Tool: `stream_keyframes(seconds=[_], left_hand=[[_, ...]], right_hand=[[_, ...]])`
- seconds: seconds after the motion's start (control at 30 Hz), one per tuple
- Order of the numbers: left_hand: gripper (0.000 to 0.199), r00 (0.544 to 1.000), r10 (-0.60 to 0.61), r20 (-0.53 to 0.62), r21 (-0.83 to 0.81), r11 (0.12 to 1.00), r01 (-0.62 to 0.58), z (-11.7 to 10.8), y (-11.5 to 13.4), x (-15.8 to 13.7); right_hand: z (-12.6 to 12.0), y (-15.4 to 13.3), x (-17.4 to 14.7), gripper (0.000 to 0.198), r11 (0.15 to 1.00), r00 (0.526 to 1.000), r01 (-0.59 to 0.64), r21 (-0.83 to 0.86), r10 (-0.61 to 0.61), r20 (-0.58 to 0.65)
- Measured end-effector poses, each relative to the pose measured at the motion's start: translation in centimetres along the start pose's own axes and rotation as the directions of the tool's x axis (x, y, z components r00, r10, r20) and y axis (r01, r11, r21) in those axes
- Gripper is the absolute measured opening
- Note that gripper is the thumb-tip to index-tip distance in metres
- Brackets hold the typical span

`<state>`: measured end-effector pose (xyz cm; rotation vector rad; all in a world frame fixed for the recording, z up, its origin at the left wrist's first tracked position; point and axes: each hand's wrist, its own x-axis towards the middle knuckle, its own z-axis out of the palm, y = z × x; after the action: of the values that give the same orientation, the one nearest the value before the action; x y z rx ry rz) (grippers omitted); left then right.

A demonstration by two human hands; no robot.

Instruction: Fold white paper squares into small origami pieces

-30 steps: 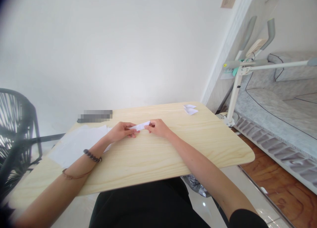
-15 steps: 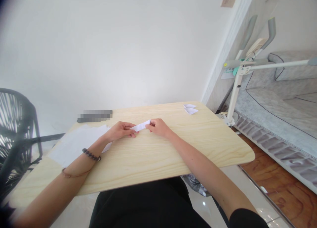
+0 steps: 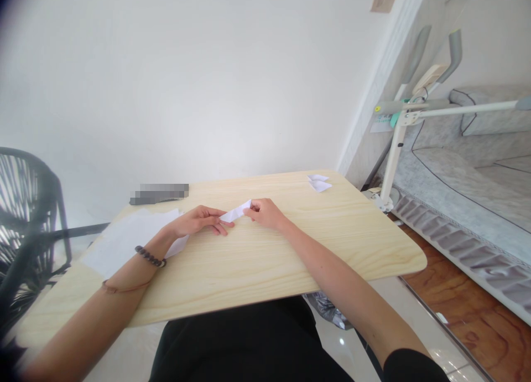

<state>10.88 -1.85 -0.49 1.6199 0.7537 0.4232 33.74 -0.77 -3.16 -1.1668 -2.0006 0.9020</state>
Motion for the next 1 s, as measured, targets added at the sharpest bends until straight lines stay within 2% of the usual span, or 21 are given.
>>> stream_keyframes(seconds=[0.17,0.37,0.6,0.77,1.0], left_hand=[[0.044,0.996,0.018,-0.085,0.047,0.999,-0.014,0.3,-0.3,0.4],[0.039,0.961,0.082,-0.265,0.259,0.966,-0.012,1.1,-1.0,1.2],[0.036,0.952,0.132,-0.275,0.355,0.934,-0.027,1.3,-0.9,1.1],[0.036,0.941,0.142,-0.306,0.455,0.89,0.014,1.2,-1.0,1.2],[0.033,0.934,0.134,-0.33,0.437,0.899,0.026,1.1,-1.1,1.2]], right_hand=[[0.0,0.0,-0.1,0.027,0.999,1.0,0.028,-0.034,-0.028,-0.003],[0.2,0.1,-0.2,0.033,0.996,0.996,0.076,-0.044,-0.074,0.047],[0.1,0.1,-0.2,0.045,0.989,0.99,0.127,-0.074,-0.121,0.073],[0.0,-0.2,-0.2,0.045,0.972,0.983,0.181,-0.148,-0.172,0.069],[0.2,-0.4,-0.3,0.039,0.978,0.987,0.154,-0.141,-0.146,0.069]])
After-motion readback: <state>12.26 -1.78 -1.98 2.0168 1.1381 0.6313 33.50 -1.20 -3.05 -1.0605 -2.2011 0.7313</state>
